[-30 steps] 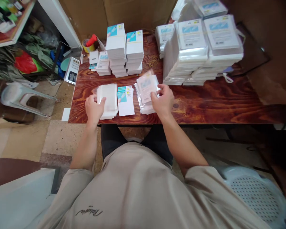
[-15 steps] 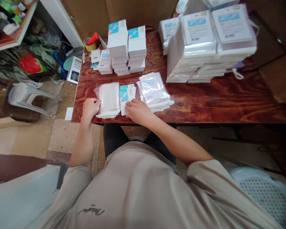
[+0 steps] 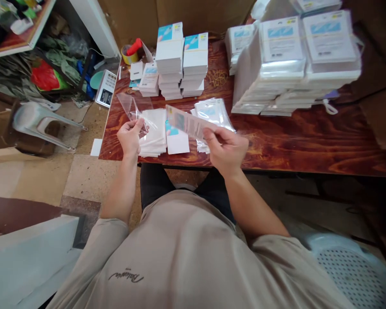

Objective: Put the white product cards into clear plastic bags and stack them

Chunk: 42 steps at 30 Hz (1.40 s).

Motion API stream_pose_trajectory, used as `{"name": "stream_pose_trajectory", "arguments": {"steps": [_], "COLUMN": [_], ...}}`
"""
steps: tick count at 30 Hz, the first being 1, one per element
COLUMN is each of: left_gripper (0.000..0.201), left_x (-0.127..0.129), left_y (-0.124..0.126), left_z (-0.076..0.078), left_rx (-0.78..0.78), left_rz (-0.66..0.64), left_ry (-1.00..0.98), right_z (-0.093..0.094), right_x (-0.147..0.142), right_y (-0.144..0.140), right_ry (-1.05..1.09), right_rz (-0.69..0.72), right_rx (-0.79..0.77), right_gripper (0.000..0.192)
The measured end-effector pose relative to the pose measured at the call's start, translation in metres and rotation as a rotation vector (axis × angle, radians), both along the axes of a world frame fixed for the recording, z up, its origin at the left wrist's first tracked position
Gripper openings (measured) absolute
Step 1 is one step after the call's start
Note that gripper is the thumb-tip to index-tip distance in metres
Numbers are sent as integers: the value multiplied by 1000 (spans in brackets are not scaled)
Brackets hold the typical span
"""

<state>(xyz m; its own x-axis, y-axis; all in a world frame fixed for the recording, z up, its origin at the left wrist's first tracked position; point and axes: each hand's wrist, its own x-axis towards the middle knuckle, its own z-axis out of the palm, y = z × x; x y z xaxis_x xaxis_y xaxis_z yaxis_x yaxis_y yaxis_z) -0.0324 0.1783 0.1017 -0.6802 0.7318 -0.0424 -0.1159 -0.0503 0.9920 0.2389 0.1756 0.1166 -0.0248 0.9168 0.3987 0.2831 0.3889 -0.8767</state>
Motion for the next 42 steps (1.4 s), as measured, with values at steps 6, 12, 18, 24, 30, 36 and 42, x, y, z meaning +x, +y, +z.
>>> {"name": "stream_pose_trajectory", "arguments": {"steps": [6,12,18,24,30,36,42], "left_gripper": [30,42,53,50,44,49,44], "left_x": [27,58,57,51,53,66,77], "left_y": [-2,-16,-26,-34,-36,-40,-49], "left_z": [15,13,20,31,29,23,15], "left_rx": [60,-2,-43,-99,-29,-68,-44], "left_rz": [-21,-125,-239,-404,-361,-411,-547], "left_ry": [-126,-163,-103,-89,-35,-63,-78], "right_z": [-18,-36,-36,-27,-1,8,-6], "right_x": [-11,-35,-26,0,9,-3,-17], "right_y": [-25,-15,-9,-1,3,6,13], "right_ry": [419,472,518,466,344,310,112], "right_rz": [155,-145,180,340,286,324,255], "right_rx": [-583,-377,-490,-575,-465,-467,-251], "right_gripper": [37,39,37,43,43,49,54]}}
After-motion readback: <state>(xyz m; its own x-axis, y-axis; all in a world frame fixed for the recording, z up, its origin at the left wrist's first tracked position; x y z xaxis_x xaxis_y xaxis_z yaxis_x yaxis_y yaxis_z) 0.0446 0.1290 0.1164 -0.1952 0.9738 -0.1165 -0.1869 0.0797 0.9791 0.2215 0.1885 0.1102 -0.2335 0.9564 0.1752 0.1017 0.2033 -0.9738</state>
